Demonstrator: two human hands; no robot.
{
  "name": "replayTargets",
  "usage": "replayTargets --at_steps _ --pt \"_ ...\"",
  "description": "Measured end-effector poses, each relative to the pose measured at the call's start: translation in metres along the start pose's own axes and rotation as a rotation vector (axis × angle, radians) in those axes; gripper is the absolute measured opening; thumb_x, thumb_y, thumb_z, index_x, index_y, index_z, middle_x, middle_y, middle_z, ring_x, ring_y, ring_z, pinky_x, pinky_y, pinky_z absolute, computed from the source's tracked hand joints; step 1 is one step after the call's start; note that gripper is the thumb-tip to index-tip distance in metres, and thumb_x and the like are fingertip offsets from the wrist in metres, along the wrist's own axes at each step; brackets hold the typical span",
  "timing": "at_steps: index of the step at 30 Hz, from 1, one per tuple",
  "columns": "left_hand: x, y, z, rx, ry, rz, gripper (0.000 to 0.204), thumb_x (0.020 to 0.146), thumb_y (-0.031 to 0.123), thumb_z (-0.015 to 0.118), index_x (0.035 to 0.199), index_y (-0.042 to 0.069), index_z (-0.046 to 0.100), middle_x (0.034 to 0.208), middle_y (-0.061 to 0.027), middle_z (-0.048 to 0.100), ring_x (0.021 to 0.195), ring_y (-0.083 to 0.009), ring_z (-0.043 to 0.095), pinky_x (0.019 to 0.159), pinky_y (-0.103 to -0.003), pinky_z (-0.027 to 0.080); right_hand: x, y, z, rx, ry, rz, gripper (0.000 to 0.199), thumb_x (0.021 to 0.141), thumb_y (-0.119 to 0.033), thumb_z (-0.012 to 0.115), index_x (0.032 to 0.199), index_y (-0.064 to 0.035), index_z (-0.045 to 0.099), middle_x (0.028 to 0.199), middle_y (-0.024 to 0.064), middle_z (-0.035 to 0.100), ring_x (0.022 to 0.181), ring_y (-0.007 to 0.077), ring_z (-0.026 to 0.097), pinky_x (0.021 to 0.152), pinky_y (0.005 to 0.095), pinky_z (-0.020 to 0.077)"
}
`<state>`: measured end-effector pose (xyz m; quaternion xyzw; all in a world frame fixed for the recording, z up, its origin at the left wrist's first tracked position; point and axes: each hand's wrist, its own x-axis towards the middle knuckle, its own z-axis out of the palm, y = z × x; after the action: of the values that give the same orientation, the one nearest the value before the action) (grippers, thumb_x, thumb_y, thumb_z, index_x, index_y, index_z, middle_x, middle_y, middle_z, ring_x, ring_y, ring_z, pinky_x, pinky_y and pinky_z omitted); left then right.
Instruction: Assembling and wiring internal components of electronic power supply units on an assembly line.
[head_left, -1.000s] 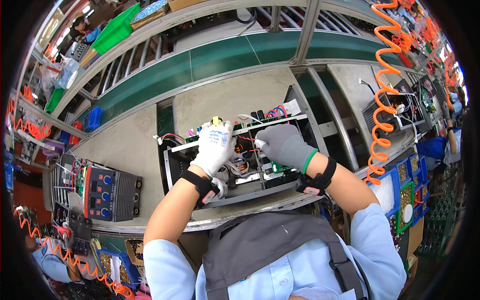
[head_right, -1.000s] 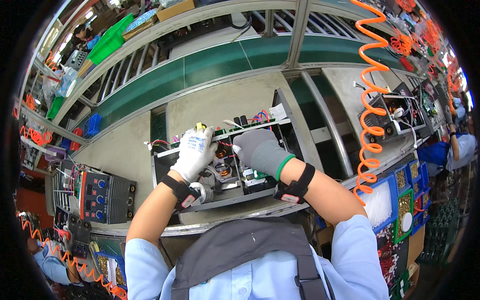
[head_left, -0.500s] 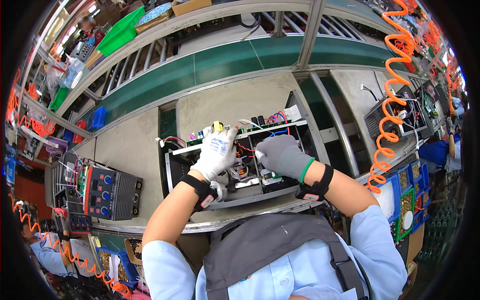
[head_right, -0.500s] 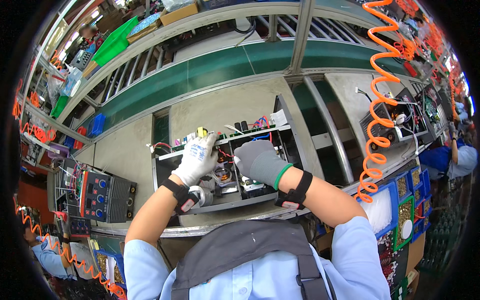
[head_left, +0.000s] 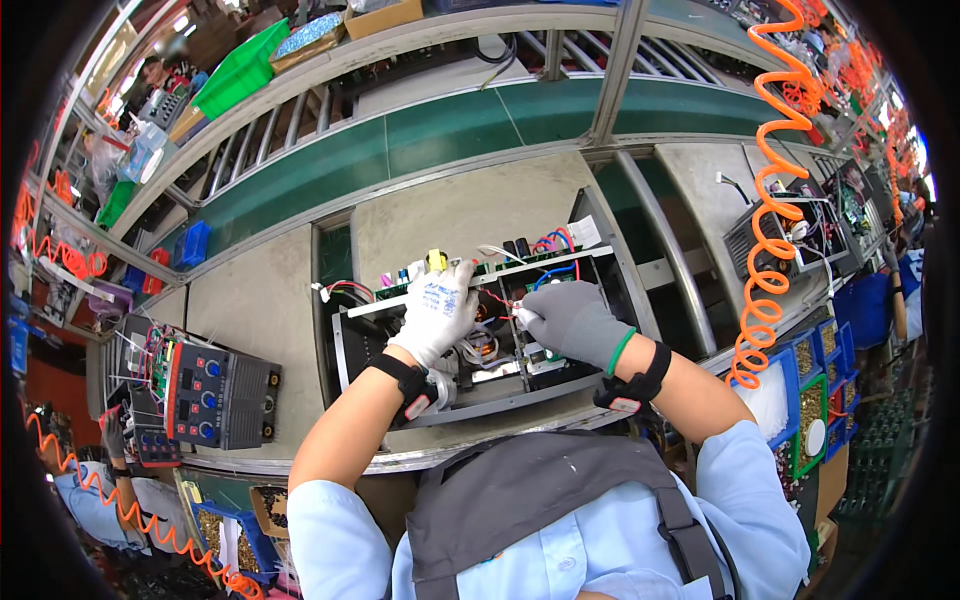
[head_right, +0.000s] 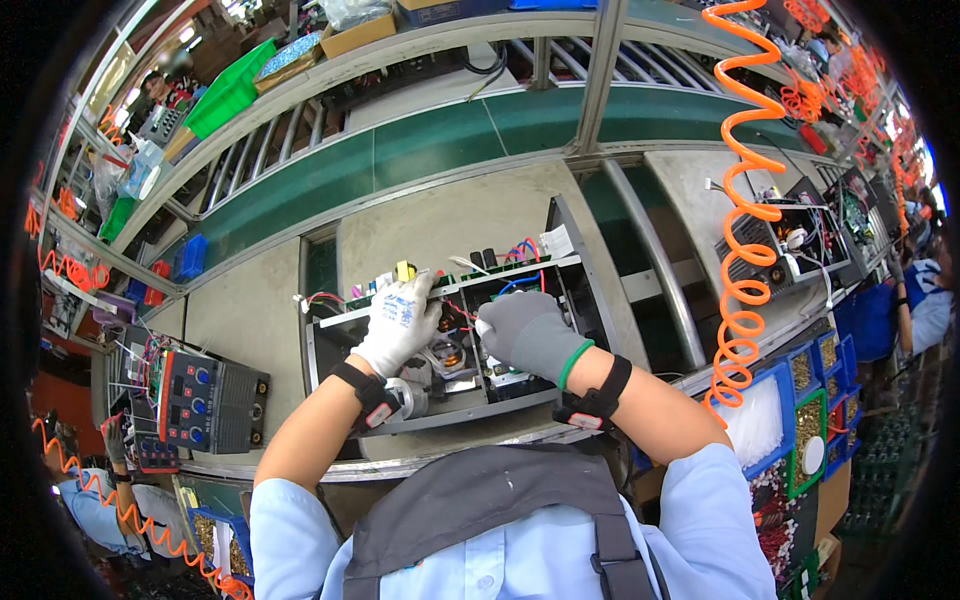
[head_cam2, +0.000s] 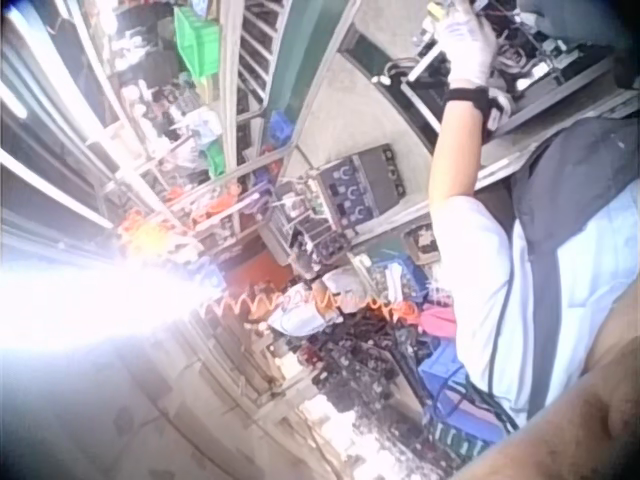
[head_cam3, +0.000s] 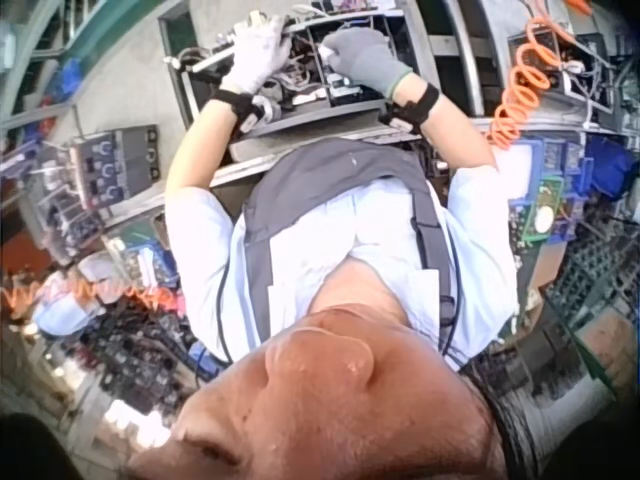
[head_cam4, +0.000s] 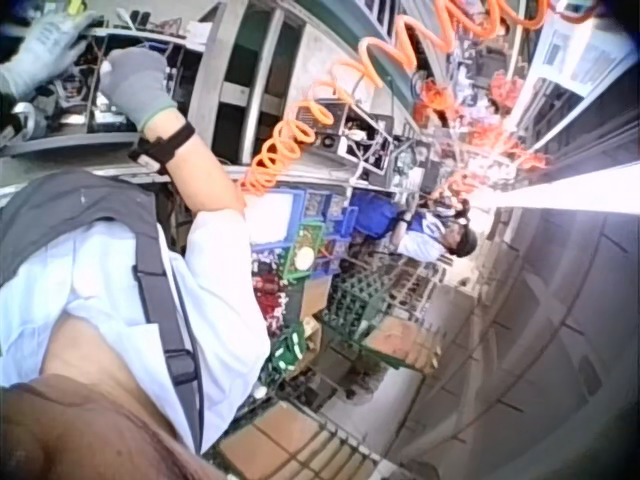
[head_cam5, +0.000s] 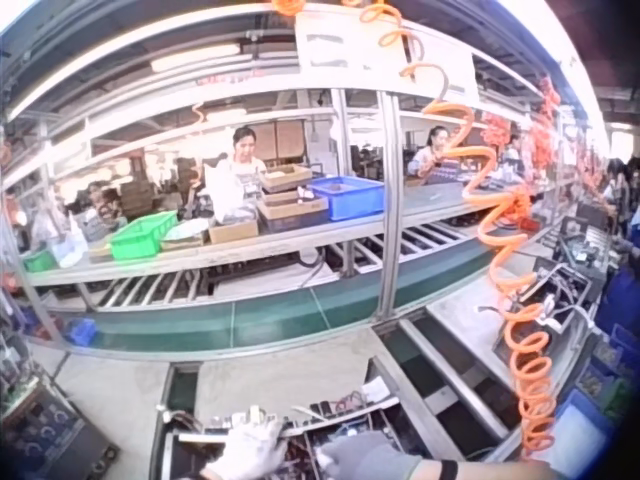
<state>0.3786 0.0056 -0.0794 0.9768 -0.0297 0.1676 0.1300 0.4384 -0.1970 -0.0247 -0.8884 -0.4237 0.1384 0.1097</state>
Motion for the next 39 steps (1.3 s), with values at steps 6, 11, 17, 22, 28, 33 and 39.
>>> replayTargets --at_steps 6,11,17,22,28,33,39 --pt "-0.002 0.003 -0.006 -0.015 -0.011 -0.015 0.035 0.074 0.014 0.066 0.106 0.005 0.057 0.088 -0.0151 0.066 0.086 -0.0333 0.062 0.084 -0.043 0.041 0.003 0.004 0.006 0.037 0.043 -0.029 0.020 0.085 -0.029 0.053 0.086 -0.0136 0.067 0.079 0.0106 0.066 0.081 0.0314 0.065 0.070 0.0457 0.0508" --pt "-0.001 0.002 -0.006 -0.031 -0.046 -0.026 0.034 0.075 0.013 0.065 0.107 0.005 0.057 0.092 -0.0140 0.066 0.089 -0.0318 0.063 0.084 -0.043 0.044 0.005 0.008 0.006 0.082 0.069 -0.076 0.019 0.085 -0.029 0.055 0.085 -0.0137 0.066 0.076 0.0098 0.065 0.078 0.0306 0.065 0.067 0.0460 0.0498" --pt "-0.001 -0.005 -0.002 -0.023 -0.046 0.010 0.031 0.078 0.012 0.064 0.108 0.005 0.056 0.093 -0.0138 0.067 0.090 -0.0316 0.063 0.082 -0.042 0.045 0.006 0.004 0.004 0.049 0.048 -0.012 0.020 0.084 -0.029 0.054 0.085 -0.0140 0.067 0.078 0.0098 0.066 0.080 0.0303 0.066 0.069 0.0452 0.0508" --pt "0.001 -0.007 -0.004 -0.041 -0.089 -0.002 0.031 0.078 0.012 0.064 0.108 0.006 0.057 0.092 -0.0139 0.067 0.090 -0.0315 0.063 0.081 -0.041 0.046 0.007 0.003 0.005 0.025 0.012 -0.001 0.021 0.086 -0.029 0.052 0.087 -0.0141 0.068 0.080 0.0099 0.067 0.082 0.0304 0.066 0.071 0.0450 0.0514" --pt "0.004 -0.003 -0.004 -0.013 -0.116 -0.151 0.030 0.076 0.012 0.066 0.105 0.007 0.059 0.090 -0.0151 0.068 0.087 -0.0315 0.064 0.079 -0.042 0.047 0.007 -0.001 0.005 -0.005 -0.009 0.026 0.023 0.086 -0.029 0.052 0.088 -0.0131 0.068 0.082 0.0103 0.067 0.083 0.0312 0.066 0.073 0.0453 0.0513" --pt "0.005 -0.002 -0.011 -0.076 -0.125 -0.115 0.028 0.078 0.011 0.063 0.106 0.005 0.060 0.092 -0.0148 0.068 0.088 -0.0323 0.065 0.080 -0.041 0.048 0.009 -0.002 0.007 -0.023 -0.017 0.026 0.024 0.086 -0.029 0.052 0.088 -0.0114 0.068 0.082 0.0112 0.067 0.083 0.0317 0.066 0.073 0.0456 0.0513" --pt "0.004 -0.004 -0.006 -0.099 -0.181 -0.124 0.026 0.081 0.010 0.059 0.107 0.007 0.061 0.092 -0.0133 0.069 0.088 -0.0327 0.065 0.078 -0.041 0.049 0.009 -0.005 0.001 -0.023 -0.036 0.025 0.024 0.086 -0.029 0.052 0.085 -0.0113 0.069 0.080 0.0117 0.068 0.081 0.0319 0.067 0.071 0.0452 0.0516"
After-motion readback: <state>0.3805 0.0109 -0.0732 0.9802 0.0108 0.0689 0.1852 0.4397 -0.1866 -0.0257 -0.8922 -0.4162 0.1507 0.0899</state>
